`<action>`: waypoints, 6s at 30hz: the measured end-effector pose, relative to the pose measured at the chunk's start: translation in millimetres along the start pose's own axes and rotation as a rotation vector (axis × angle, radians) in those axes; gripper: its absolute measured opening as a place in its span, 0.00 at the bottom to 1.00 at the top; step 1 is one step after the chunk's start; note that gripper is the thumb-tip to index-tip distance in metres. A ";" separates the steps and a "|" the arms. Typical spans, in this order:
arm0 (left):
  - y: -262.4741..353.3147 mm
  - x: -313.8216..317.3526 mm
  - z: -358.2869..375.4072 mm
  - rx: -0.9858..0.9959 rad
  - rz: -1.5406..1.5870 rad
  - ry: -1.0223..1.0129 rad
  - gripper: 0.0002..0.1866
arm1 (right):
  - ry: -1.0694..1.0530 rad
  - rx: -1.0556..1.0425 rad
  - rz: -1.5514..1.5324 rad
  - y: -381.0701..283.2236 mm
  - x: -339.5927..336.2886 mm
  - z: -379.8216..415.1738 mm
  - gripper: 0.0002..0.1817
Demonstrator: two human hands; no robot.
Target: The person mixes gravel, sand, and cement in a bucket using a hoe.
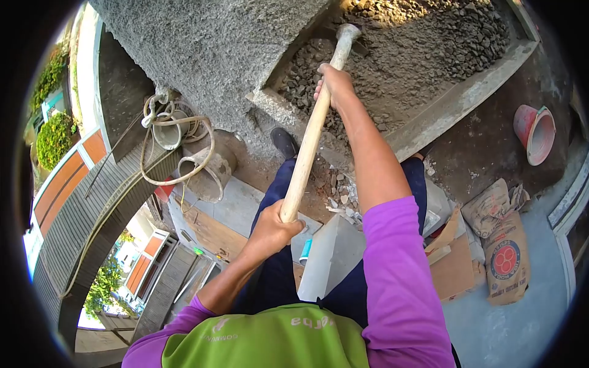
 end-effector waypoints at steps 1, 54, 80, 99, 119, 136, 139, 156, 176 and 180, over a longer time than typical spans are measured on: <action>2.6 11.2 1.8 -0.017 0.046 0.002 0.15 | -0.012 0.003 0.005 1.1 -8.8 0.5 0.16; -2.7 -29.7 -60.2 0.261 -0.062 0.008 0.16 | 0.156 -0.221 -0.088 -65.9 -22.2 11.5 0.14; 234.9 71.6 176.6 0.295 -0.080 -0.293 0.22 | -0.255 0.226 -0.533 -68.2 -131.4 112.7 0.12; 11.8 91.7 -62.7 0.676 -0.078 -0.099 0.18 | 0.245 -0.692 -0.052 -190.9 -98.2 250.3 0.11; 1.8 133.1 40.1 -0.097 0.450 -0.235 0.11 | 0.114 0.045 0.492 17.6 -111.1 22.2 0.16; 225.0 135.4 124.9 0.089 0.512 -0.454 0.18 | -0.159 0.311 -0.002 -42.2 -148.0 76.5 0.10; 246.6 121.5 162.5 0.148 0.347 -0.465 0.22 | -0.201 0.304 -0.147 -85.5 -153.8 114.5 0.12; -43.5 45.0 -103.7 0.471 -0.364 0.155 0.14 | 0.267 -0.652 -0.194 -133.0 -98.6 246.6 0.06; -81.5 71.1 -12.4 0.056 -0.165 -0.188 0.18 | 0.282 0.046 -0.084 77.2 -174.0 36.6 0.12; -31.9 69.1 15.2 0.016 -0.237 -0.194 0.17 | 0.200 0.125 -0.122 71.8 -180.3 34.7 0.10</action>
Point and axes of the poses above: each hand's wrist, its own z-axis away from the middle knuckle, its own x-axis out of the palm, y = z × x, the point moved 9 cm from there along -z, towards the middle knuckle, and after that the axes turned 2 degrees about y, right-handed, at the moved point
